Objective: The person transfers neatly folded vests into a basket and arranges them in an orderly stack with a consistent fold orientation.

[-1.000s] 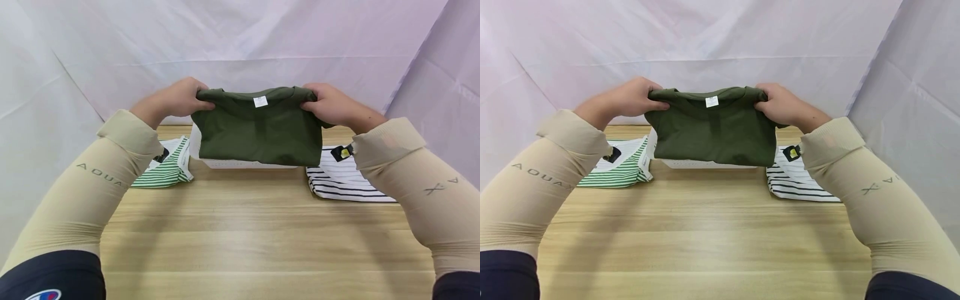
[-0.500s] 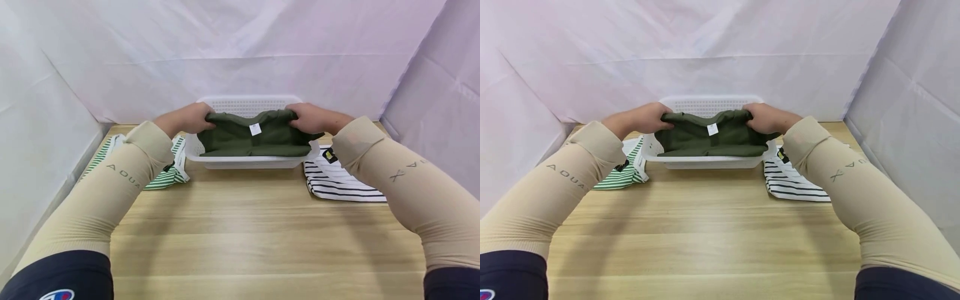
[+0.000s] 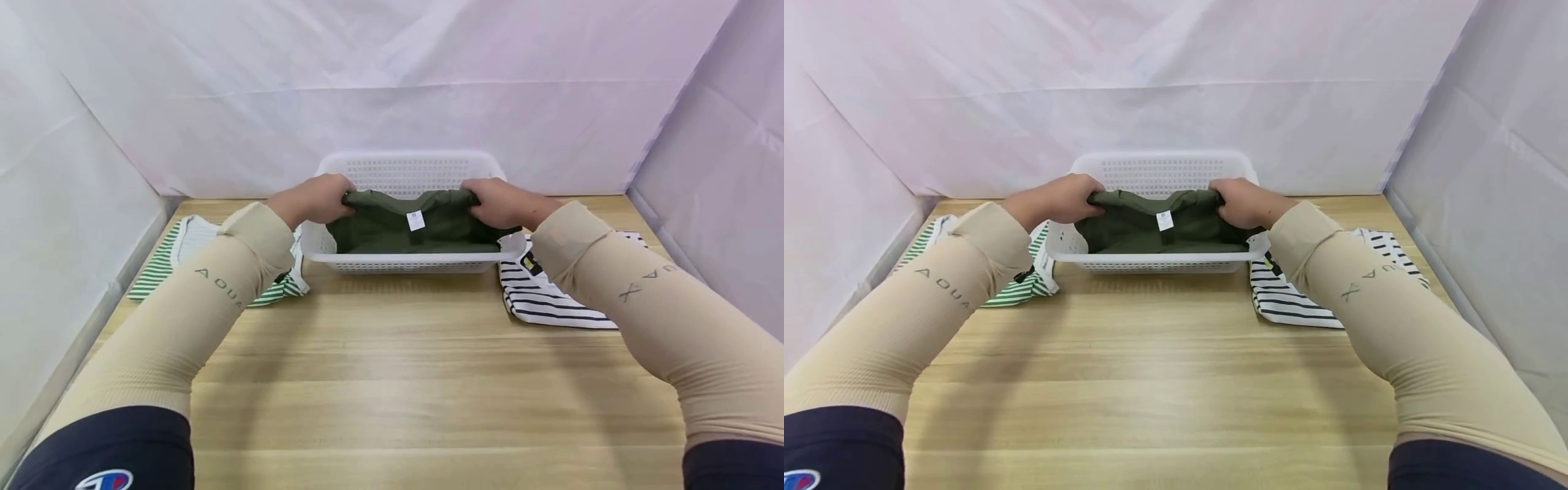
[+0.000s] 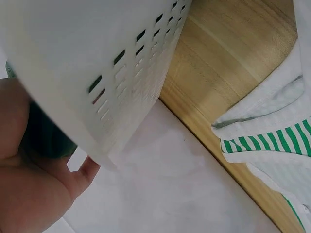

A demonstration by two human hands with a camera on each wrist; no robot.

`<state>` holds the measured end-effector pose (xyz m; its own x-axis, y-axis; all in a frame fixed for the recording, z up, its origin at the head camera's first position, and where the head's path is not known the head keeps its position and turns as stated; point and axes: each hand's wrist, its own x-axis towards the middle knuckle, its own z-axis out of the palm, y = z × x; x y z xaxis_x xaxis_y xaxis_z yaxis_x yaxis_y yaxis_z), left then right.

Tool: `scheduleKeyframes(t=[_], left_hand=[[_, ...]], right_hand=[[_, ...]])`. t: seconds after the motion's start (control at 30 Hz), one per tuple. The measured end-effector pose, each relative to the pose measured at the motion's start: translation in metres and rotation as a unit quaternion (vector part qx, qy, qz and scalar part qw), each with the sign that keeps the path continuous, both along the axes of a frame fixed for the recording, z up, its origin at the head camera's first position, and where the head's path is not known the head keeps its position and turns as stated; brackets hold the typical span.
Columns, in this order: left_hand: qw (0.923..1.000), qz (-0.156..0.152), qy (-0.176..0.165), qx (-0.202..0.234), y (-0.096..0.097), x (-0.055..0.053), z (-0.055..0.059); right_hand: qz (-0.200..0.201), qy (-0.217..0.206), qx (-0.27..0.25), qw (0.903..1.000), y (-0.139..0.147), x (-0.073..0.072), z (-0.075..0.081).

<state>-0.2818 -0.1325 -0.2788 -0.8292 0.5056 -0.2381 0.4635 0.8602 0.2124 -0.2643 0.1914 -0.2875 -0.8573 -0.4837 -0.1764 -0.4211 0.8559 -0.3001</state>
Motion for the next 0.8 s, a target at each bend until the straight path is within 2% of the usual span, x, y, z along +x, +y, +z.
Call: scheduleKeyframes(t=[0.23, 0.37, 0.5, 0.8], left_hand=[[0.9989, 0.024, -0.003, -0.041, 0.006, -0.003, -0.003], [0.9982, 0.028, 0.005, -0.054, 0.011, -0.004, -0.004], [0.9975, 0.031, 0.017, -0.06, 0.013, -0.002, -0.007], [0.9924, 0.054, 0.073, -0.083, 0.01, 0.006, -0.014]], right_hand=[[-0.042, -0.013, 0.02, 0.9988, -0.012, 0.0, -0.013], [-0.058, 0.007, 0.015, 0.9982, -0.017, 0.003, -0.019], [-0.069, 0.02, 0.007, 0.9974, -0.019, 0.008, -0.027], [-0.09, 0.049, -0.011, 0.9947, -0.026, 0.012, -0.033]])
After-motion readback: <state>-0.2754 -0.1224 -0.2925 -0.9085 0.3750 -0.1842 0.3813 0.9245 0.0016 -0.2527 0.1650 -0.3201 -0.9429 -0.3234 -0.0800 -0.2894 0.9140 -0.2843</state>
